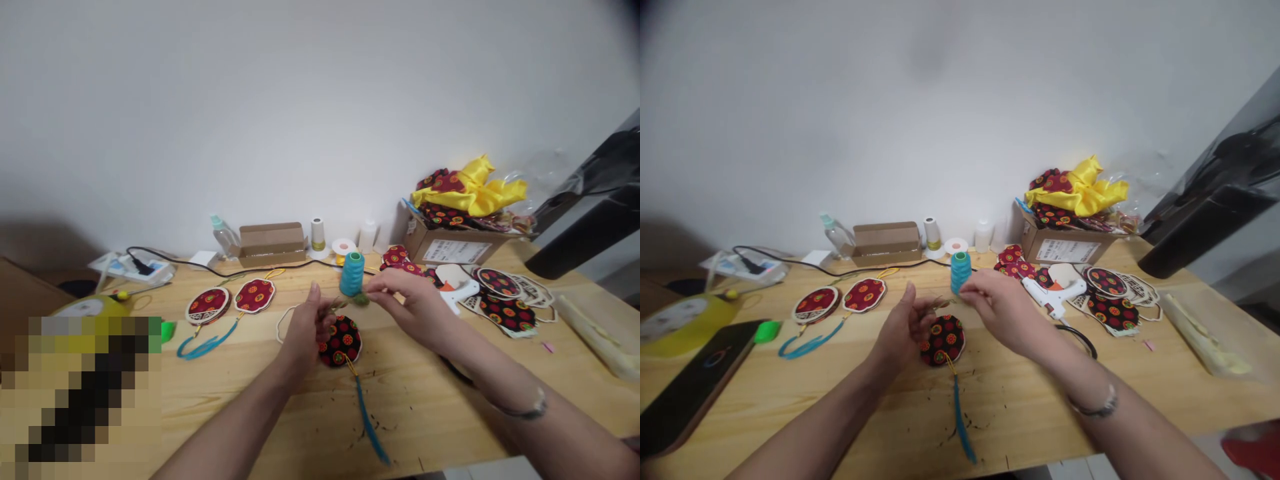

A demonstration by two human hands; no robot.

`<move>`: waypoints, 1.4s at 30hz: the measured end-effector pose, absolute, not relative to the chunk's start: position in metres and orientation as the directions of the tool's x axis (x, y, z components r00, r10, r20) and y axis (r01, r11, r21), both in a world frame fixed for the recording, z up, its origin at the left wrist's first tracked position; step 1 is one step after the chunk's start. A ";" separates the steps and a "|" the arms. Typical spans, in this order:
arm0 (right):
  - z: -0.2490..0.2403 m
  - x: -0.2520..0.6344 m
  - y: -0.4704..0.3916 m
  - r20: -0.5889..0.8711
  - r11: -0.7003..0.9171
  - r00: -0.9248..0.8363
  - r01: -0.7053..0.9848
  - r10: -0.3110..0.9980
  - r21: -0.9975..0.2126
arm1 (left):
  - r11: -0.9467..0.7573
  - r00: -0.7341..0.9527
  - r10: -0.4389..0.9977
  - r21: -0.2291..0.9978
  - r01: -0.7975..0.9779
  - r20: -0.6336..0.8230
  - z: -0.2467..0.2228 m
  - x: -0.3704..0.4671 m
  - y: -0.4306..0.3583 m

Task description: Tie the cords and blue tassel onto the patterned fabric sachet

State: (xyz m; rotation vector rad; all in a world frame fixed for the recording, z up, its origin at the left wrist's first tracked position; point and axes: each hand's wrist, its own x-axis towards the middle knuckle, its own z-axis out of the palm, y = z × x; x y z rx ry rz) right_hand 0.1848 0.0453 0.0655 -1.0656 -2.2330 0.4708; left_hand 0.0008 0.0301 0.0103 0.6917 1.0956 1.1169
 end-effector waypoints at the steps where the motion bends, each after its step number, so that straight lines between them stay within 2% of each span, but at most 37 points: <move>1: 0.060 0.174 0.048 0.439 0.617 -0.434 0.521 0.787 -0.590 | 0.342 0.065 0.937 0.863 -0.371 -0.343 0.012 0.000 0.030; 4: 0.035 0.159 0.055 0.561 0.648 -0.328 0.450 0.760 -0.614 | 0.372 0.135 0.928 0.836 -0.403 -0.348 0.015 0.000 0.030; 10: 0.011 0.165 0.058 0.720 0.808 -0.405 0.452 0.564 -0.379 | 0.442 0.243 0.896 0.804 -0.398 -0.372 0.016 0.003 0.028; 15: 0.014 0.168 0.056 0.685 0.841 -0.531 0.486 0.499 -0.236 | 0.457 0.309 0.884 0.794 -0.402 -0.352 0.012 0.004 0.028; 31: 0.011 0.168 0.057 0.693 0.883 -0.618 0.466 0.372 -0.059 | 0.518 0.341 0.849 0.760 -0.392 -0.403 0.009 0.005 0.028; 36: 0.014 0.169 0.056 0.693 0.900 -0.665 0.432 0.280 0.051 | 0.571 0.421 0.811 0.706 -0.419 -0.407 0.008 0.003 0.029; 42: 0.016 0.170 0.055 0.667 0.897 -0.708 0.421 0.232 0.134 | 0.592 0.446 0.795 0.683 -0.428 -0.410 0.007 0.003 0.029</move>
